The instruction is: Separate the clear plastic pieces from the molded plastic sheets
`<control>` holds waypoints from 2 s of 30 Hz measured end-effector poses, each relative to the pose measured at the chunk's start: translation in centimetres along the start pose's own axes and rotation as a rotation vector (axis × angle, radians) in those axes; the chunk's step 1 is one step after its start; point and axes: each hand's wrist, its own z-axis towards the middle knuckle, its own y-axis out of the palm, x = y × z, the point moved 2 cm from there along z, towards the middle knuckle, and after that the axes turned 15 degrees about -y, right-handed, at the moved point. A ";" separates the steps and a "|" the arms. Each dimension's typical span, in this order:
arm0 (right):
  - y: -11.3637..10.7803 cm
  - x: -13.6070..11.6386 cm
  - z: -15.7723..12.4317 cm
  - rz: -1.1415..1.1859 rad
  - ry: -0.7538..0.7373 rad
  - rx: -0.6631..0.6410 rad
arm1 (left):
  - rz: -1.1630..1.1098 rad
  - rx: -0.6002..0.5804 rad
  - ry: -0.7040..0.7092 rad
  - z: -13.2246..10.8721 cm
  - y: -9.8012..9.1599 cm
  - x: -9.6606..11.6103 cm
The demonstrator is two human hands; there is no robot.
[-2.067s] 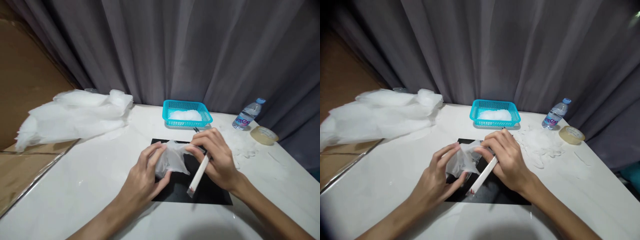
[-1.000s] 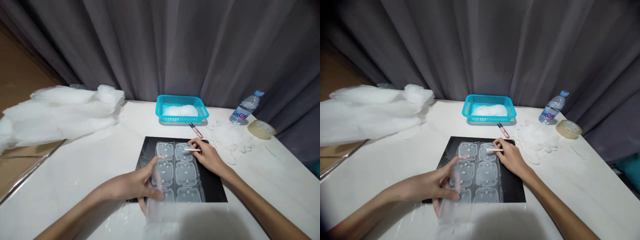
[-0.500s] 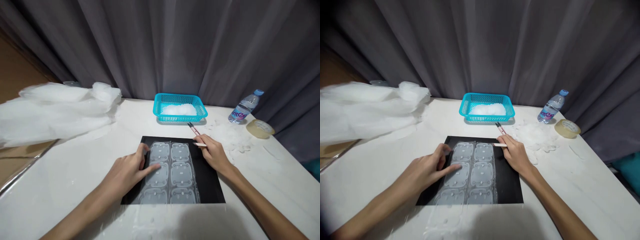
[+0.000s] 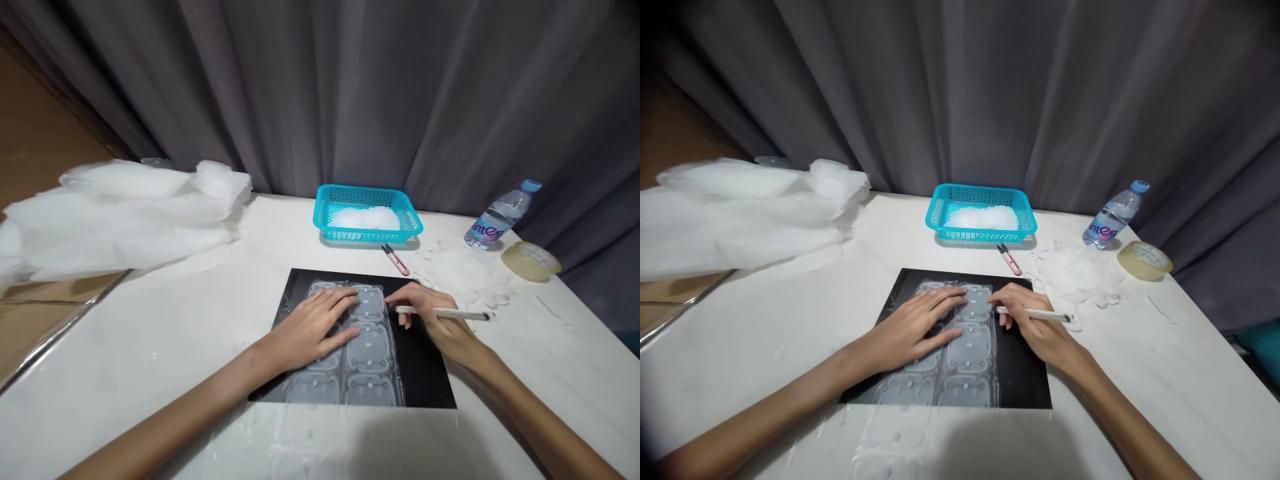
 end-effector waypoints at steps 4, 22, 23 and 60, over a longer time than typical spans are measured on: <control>0.6 -0.2 0.6 -0.015 0.017 -0.035 | -0.034 0.001 -0.044 -0.1 0.0 -0.2; 3.4 -0.6 -1.1 -0.029 0.121 0.028 | 0.099 0.138 -0.171 -1.9 0.3 0.0; 3.4 -0.6 -1.2 -0.027 0.103 0.028 | 0.092 0.132 -0.169 -1.9 0.3 0.0; 2.1 0.0 0.2 -0.028 -0.015 -0.201 | -0.079 0.086 -0.250 -0.4 0.4 1.0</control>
